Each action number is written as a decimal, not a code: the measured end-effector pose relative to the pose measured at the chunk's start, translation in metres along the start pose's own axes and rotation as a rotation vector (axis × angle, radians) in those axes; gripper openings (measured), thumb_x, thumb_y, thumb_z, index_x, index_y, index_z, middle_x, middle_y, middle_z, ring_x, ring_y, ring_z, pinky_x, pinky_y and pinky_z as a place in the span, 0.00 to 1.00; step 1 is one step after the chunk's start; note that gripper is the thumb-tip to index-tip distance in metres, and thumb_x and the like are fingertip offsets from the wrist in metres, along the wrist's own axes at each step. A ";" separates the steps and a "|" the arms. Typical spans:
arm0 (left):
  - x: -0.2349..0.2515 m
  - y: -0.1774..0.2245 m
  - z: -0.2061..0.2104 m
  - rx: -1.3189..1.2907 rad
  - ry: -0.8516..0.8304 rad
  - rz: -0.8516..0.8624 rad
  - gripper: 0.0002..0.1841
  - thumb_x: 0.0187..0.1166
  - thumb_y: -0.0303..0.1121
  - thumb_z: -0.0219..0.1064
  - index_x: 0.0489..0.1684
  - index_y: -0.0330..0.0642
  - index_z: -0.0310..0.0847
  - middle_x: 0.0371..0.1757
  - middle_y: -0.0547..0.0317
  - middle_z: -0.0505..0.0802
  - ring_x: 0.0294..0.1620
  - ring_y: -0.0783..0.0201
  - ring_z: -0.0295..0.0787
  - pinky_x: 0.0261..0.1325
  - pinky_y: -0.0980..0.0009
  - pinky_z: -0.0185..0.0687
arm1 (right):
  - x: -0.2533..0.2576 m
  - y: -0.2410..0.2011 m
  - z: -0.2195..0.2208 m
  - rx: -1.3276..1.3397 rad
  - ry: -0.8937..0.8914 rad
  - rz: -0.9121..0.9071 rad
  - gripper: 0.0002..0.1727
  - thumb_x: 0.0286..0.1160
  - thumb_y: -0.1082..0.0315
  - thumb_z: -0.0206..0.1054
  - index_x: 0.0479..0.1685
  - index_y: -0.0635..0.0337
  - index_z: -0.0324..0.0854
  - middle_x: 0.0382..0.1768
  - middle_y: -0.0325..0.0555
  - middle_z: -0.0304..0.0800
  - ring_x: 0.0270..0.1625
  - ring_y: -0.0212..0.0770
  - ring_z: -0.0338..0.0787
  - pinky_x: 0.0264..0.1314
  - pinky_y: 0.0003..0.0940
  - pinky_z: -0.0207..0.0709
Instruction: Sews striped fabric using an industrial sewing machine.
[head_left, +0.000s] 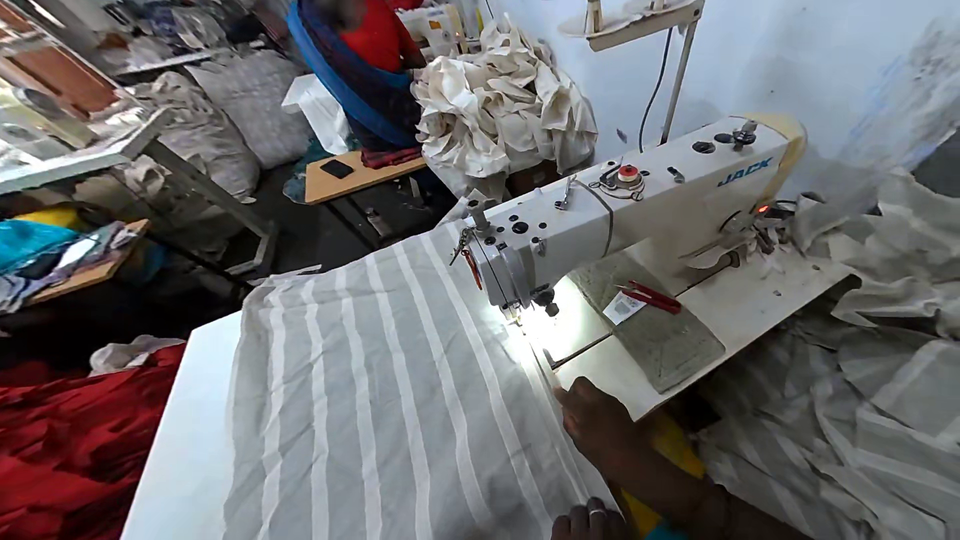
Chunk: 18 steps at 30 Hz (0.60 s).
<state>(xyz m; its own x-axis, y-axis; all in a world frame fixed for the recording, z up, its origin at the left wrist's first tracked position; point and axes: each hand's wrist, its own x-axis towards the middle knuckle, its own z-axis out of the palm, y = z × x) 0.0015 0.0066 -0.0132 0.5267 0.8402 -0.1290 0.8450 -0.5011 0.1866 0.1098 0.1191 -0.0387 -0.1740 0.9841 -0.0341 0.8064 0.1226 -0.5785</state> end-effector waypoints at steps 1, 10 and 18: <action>0.002 -0.003 0.005 0.036 0.103 0.052 0.10 0.72 0.23 0.65 0.42 0.32 0.93 0.54 0.40 0.94 0.55 0.41 0.93 0.52 0.48 0.88 | 0.001 0.001 -0.002 0.004 -0.009 -0.003 0.22 0.81 0.70 0.57 0.71 0.60 0.86 0.52 0.59 0.90 0.50 0.54 0.93 0.52 0.45 0.87; 0.030 -0.016 0.020 0.044 0.418 -0.075 0.10 0.67 0.23 0.69 0.43 0.34 0.94 0.57 0.42 0.95 0.59 0.45 0.95 0.45 0.55 0.94 | 0.006 0.004 -0.007 0.053 -0.060 0.008 0.22 0.84 0.68 0.55 0.71 0.58 0.86 0.53 0.58 0.90 0.52 0.54 0.92 0.56 0.45 0.85; 0.053 -0.044 0.033 0.109 0.505 -0.144 0.17 0.75 0.36 0.65 0.55 0.39 0.94 0.64 0.47 0.94 0.66 0.44 0.91 0.71 0.36 0.78 | 0.010 0.007 -0.011 0.085 -0.088 -0.007 0.20 0.87 0.65 0.56 0.68 0.58 0.88 0.53 0.58 0.90 0.54 0.53 0.91 0.59 0.45 0.84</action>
<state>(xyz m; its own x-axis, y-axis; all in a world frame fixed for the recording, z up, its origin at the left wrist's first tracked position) -0.0044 0.0666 -0.0606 0.3179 0.8834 0.3443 0.9242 -0.3698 0.0955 0.1195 0.1314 -0.0341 -0.2313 0.9679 -0.0989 0.7550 0.1144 -0.6457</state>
